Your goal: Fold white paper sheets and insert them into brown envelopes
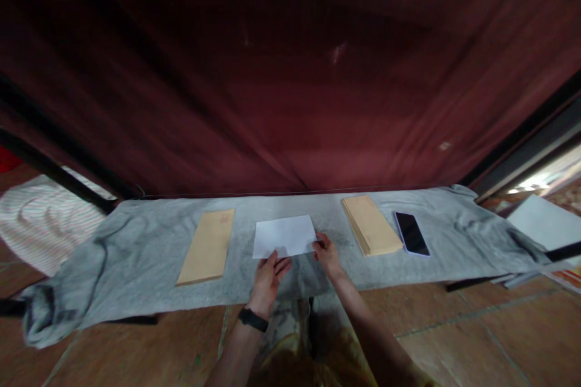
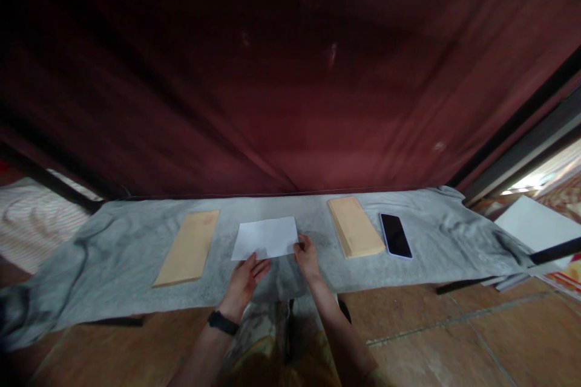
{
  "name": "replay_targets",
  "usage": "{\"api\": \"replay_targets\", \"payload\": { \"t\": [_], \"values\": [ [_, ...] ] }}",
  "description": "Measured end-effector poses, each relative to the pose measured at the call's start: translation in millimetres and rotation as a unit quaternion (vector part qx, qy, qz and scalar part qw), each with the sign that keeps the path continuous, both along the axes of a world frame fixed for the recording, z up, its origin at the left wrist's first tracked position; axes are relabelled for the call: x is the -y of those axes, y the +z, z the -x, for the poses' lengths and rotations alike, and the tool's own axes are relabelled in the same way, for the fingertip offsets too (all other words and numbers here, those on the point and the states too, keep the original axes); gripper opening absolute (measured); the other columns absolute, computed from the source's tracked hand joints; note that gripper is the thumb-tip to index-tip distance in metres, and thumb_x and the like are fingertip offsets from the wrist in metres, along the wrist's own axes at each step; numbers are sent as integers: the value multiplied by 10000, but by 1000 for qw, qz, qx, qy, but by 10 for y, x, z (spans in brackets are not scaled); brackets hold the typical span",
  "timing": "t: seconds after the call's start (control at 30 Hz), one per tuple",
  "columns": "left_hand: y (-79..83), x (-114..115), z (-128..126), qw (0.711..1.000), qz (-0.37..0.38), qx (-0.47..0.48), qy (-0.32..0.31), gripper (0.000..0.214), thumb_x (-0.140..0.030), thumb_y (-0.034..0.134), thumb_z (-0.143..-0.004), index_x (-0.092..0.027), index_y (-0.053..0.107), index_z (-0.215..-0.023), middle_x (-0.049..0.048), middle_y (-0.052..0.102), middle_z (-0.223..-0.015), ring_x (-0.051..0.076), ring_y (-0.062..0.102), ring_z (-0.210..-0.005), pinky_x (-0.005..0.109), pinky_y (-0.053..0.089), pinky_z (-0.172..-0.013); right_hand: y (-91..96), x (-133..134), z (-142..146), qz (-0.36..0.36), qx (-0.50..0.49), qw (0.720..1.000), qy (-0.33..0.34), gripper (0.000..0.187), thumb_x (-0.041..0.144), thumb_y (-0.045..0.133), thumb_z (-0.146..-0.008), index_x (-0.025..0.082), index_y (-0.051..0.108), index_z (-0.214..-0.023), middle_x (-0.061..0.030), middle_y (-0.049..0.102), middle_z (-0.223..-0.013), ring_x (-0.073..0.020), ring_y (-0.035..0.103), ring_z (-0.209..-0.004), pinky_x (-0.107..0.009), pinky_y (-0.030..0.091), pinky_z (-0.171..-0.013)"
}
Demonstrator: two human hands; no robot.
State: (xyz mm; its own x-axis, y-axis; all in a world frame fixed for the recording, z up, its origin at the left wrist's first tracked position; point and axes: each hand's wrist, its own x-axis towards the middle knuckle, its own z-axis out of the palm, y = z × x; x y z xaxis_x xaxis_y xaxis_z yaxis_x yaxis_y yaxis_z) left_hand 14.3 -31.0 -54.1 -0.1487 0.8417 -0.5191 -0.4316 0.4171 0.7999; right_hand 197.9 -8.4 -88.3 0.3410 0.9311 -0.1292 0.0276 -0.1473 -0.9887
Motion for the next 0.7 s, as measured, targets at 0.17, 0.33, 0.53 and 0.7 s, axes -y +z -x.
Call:
{"api": "replay_targets", "payload": {
  "t": [0.17,0.33,0.53,0.7],
  "values": [
    [-41,328,217,991,30,-58,-121,208,-345,664,-874,-137,661,-873,112,745,-775,202,734,-680,312,607,-649,-40,160,-18,-64,223,973,-3,345,257,476,-885,166,635,-1178,-75,691,-919,-217,654,-813,-370,552,-774],
    [-66,406,47,875,-260,-364,-184,340,-383,467,-983,-191,691,-1154,112,732,-1204,243,681,-1146,462,522,-1055,16,344,108,-130,467,875,2,403,214,466,-965,174,565,-1354,-171,564,-1394,-308,540,-1252,-524,472,-1028],
    [-170,11,23,655,-367,-595,-287,433,-201,323,-1019,-117,580,-1358,147,607,-1423,218,515,-1379,459,434,-1166,26,419,271,-228,490,818,195,389,147,447,-986,190,634,-1325,-77,659,-1350,-210,554,-1299,-414,437,-1132],
    [-215,-205,142,548,-388,-656,-345,441,-133,369,-982,-105,565,-1376,152,566,-1468,222,492,-1401,439,428,-1171,5,449,291,-221,490,813,225,360,217,509,-988,200,655,-1317,-69,677,-1338,-222,591,-1269,-436,413,-1155]
  ]
}}
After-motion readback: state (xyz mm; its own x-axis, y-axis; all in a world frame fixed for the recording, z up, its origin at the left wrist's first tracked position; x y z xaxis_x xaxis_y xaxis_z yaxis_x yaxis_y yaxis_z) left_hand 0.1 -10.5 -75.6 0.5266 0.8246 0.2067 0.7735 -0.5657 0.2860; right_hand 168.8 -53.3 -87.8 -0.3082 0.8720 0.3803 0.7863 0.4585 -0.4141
